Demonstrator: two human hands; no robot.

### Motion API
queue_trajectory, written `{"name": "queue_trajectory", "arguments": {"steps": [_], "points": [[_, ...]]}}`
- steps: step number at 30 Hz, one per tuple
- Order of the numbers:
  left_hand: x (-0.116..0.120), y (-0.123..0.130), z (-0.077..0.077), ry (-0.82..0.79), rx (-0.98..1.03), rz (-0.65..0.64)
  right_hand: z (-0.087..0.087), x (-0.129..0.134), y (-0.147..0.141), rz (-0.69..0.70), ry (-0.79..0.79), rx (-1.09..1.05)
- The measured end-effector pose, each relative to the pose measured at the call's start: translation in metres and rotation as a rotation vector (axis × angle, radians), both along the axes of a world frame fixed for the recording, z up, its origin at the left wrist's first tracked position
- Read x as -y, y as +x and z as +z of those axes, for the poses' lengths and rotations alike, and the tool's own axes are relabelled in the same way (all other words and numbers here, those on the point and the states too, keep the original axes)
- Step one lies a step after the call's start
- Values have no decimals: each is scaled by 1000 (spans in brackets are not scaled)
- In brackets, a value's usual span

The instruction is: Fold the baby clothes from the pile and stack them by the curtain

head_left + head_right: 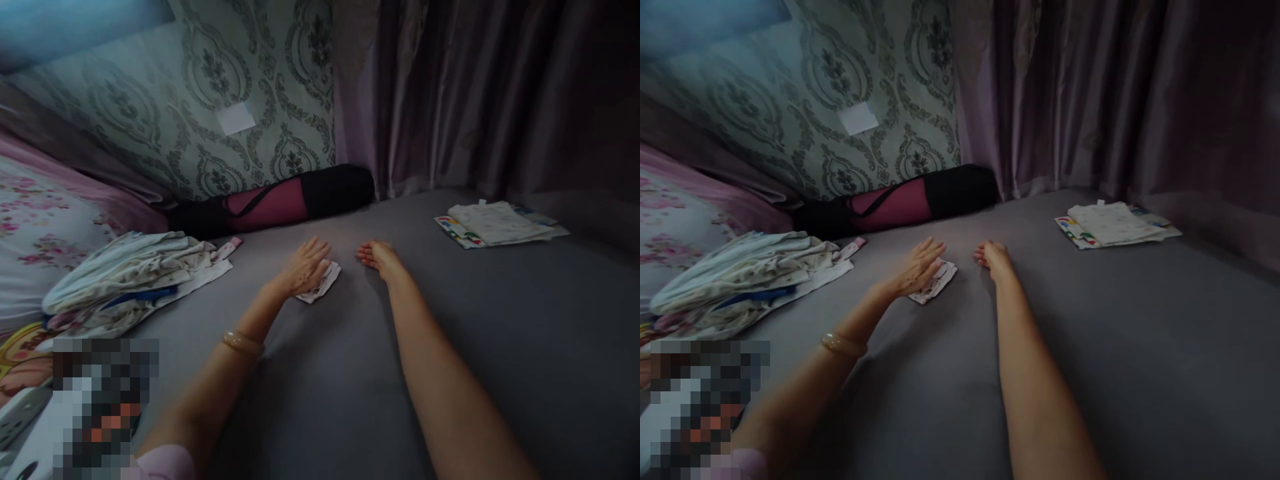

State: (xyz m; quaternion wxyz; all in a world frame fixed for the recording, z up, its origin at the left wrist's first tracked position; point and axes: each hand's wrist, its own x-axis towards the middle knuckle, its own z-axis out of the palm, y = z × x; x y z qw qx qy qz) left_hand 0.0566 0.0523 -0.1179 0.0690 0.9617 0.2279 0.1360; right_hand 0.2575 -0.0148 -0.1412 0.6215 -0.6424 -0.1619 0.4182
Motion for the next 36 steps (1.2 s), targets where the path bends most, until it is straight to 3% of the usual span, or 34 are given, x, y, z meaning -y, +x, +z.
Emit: {"name": "queue_trajectory", "arguments": {"steps": [2,8,11,14,17,20,23,26,29,32,36], "points": [[5,0,-9,-19,-87,-78,-1,-1,1,-7,-3,1],[20,8,-37,-74,-263,-115,-6,-5,3,-22,-3,-6],[20,10,-38,-80,-299,-124,-7,-5,3,-24,-7,-10],[16,8,-26,-179,-288,-137,-7,-5,2,-21,-15,-12],[7,1,-8,-246,-109,-25,-7,-5,2,-19,-18,-12],[-8,-9,-1,-137,28,164,-9,-6,3,-17,-16,-11],[-21,-16,-14,-1,-50,252,-11,-7,3,-20,-15,-8],[-25,-18,-38,-2,-195,235,-12,-8,4,-20,-16,-3],[-23,-16,-52,-53,-247,208,-12,-9,4,-20,-24,13],[-23,-13,-47,-157,-201,216,-12,-10,2,-16,-34,37],[-33,-14,-31,-501,62,480,-12,-10,1,-2,-38,65]]}}
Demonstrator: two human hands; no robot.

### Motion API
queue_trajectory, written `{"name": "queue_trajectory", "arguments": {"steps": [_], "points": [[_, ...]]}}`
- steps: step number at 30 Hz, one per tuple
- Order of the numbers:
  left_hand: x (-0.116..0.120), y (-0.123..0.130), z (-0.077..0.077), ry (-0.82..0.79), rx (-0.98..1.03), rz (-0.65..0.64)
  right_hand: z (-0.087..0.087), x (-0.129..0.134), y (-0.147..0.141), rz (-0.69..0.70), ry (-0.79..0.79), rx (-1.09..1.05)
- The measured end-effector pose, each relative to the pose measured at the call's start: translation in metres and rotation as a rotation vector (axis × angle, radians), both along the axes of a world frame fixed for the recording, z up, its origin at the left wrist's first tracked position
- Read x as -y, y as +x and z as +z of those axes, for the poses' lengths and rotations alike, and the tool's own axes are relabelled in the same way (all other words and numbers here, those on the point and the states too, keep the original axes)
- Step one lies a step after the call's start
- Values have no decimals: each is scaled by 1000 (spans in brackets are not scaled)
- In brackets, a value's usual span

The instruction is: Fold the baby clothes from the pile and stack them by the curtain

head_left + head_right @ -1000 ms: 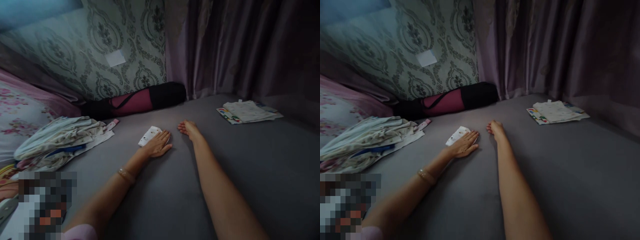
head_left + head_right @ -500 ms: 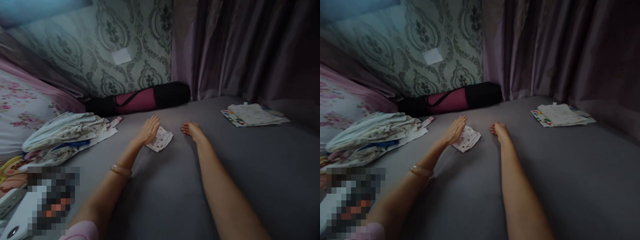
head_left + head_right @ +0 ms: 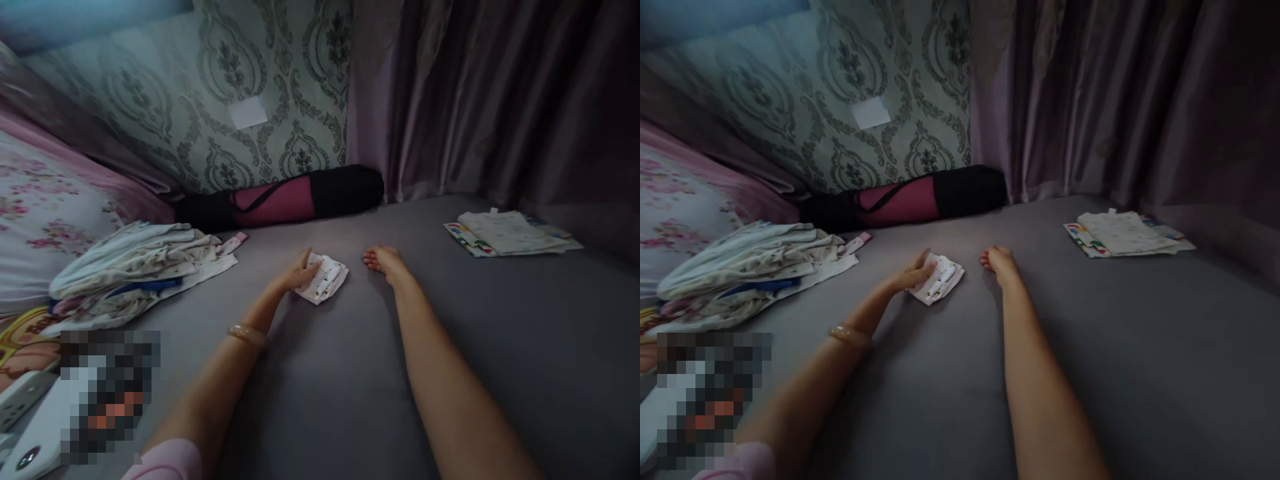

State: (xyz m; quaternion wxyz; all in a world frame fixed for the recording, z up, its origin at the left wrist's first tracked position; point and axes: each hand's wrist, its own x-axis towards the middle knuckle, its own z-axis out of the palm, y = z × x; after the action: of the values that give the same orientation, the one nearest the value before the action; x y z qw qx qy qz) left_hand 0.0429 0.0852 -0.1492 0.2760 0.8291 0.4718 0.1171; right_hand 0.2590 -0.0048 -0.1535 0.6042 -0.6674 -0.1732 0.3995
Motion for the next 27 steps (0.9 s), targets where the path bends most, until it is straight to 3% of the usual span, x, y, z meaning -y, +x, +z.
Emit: {"name": "queue_trajectory", "arguments": {"steps": [3,9,14,20,23,27], "points": [[-6,-5,7,-104,43,196,0,0,0,12,3,13],[-5,-13,8,-191,63,245,-2,0,-1,16,4,40],[1,-19,16,-500,216,218,-5,-1,-1,29,3,75],[14,-22,27,-717,513,103,1,0,-10,67,-19,109],[19,-20,31,-781,629,40,9,2,-23,179,27,26],[22,-16,38,-833,832,3,17,5,-44,477,135,-295]]}}
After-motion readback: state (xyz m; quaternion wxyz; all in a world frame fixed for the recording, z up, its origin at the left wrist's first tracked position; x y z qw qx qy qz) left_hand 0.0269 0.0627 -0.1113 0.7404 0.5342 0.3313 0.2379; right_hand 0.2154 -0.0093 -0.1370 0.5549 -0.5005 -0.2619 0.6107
